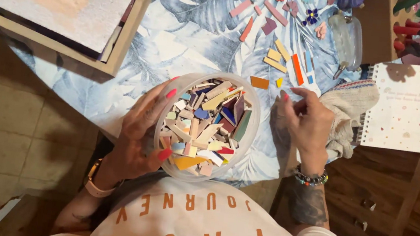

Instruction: The person repeatedly reaches into a clear plastic container and picks out small, colorful rectangular pieces, placing them on the table. The person continues this process for the duration of the clip, occasionally shifting the container or the pieces on the table.

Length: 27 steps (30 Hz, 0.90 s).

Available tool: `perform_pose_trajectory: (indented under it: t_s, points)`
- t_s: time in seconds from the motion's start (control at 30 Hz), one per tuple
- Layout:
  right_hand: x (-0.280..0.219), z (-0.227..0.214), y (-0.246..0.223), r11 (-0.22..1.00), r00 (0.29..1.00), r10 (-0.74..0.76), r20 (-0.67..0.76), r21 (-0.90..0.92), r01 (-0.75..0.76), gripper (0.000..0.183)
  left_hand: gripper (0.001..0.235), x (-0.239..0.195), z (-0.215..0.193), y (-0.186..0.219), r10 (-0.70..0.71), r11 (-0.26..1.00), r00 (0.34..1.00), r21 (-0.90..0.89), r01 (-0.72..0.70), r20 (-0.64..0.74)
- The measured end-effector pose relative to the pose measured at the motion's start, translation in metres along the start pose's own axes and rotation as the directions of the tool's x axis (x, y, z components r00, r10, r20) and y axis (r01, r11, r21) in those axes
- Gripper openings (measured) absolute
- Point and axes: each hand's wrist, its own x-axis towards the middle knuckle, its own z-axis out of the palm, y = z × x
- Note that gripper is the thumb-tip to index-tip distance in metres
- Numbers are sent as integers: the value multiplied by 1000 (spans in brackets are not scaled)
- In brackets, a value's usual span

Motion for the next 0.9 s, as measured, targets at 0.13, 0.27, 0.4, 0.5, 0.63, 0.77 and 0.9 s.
perform_pose_trajectory:
  t_s: [0.13, 0.27, 0.4, 0.5, 0.63, 0.77, 0.9]
  points:
    - [-4, -17, -17, 996, 997, 72, 17, 46, -73, 8, 71, 0, -1, 0, -1, 1000, 1000, -7, 1, 7]
    - [-8, -28, -69, 902, 957, 112, 269, 377, -211, 16, 70, 1, -2, 2, 12, 1000, 1000, 7, -12, -3]
    - [-30, -1, -48, 857, 889, -84, 449, 488, -166, 31, 70, 0, -4, 6, 15, 1000, 1000, 25, -15, -15]
    - [-18, -3, -62, 903, 907, -178, 381, 429, -4, 30, 69, -5, -4, 6, 21, 1000, 999, 21, -20, -45]
    - [3, -3, -46, 927, 886, -249, 392, 362, 101, 28, 71, -7, -2, 12, -5, 998, 997, 65, 10, -77]
    - [36, -13, -61, 896, 816, -438, 378, 261, 360, 25, 71, -6, 0, 15, -24, 996, 997, -86, 18, -76]
    - [57, -23, -93, 856, 754, -514, 410, 184, 484, 24, 68, -2, -4, 18, -9, 997, 996, -82, 1, -94]
